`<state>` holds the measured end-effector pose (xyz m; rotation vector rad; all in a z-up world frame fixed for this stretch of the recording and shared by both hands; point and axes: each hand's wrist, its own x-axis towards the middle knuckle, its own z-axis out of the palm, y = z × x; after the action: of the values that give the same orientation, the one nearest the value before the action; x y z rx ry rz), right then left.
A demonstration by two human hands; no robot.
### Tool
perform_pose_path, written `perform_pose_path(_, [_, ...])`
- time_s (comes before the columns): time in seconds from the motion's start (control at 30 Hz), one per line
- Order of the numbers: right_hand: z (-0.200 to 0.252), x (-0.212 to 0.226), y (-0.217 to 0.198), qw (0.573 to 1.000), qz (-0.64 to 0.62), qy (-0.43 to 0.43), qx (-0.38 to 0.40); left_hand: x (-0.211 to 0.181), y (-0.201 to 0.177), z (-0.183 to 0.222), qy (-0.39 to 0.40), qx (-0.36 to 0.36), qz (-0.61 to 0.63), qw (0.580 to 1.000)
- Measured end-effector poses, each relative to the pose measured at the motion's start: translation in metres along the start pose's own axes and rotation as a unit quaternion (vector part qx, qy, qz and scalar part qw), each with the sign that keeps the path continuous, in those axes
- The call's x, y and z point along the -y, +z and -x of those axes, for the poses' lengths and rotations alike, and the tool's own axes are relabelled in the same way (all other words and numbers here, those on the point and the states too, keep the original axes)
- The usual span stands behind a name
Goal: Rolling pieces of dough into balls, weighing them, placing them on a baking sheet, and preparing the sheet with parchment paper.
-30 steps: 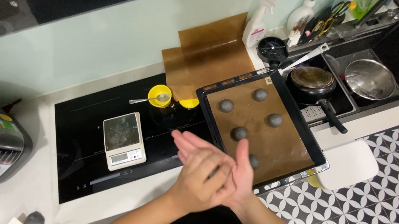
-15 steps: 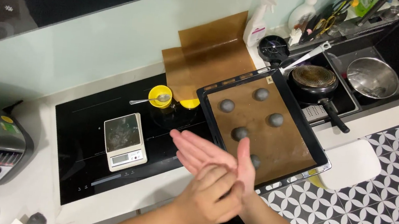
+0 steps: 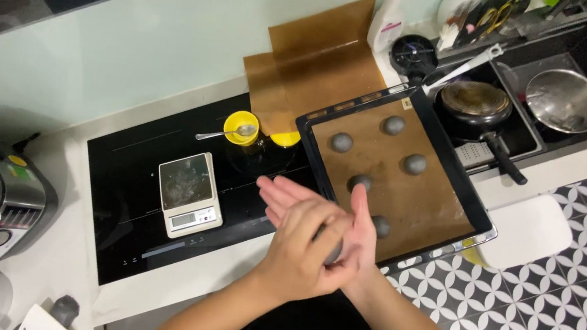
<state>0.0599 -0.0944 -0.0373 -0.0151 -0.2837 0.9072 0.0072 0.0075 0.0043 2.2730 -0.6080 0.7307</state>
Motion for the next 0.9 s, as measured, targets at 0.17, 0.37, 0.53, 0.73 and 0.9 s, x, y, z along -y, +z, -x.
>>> perform_pose_path(0.17, [0.005,0.01,-0.003,0.996,0.005,-0.005,-0.087,0.003,-0.016,0.007,-0.121,0.0,0.124,0.985])
perform_pose_path(0.37, [0.017,0.018,-0.018,0.997,0.037,-0.019,-0.07,-0.008,-0.018,0.002,-0.203,0.102,0.118,0.967])
perform_pose_path(0.53, [0.04,0.028,-0.035,0.988,0.032,-0.013,-0.153,-0.003,0.018,0.006,-0.21,0.192,0.123,0.951])
perform_pose_path(0.73, [0.084,0.055,-0.061,0.915,0.036,-0.001,-0.402,0.011,0.081,-0.007,-0.282,0.272,0.241,0.888])
perform_pose_path(0.9, [0.142,0.081,-0.105,0.878,0.027,-0.045,-0.475,0.051,0.173,0.018,-0.434,0.303,0.47,0.706])
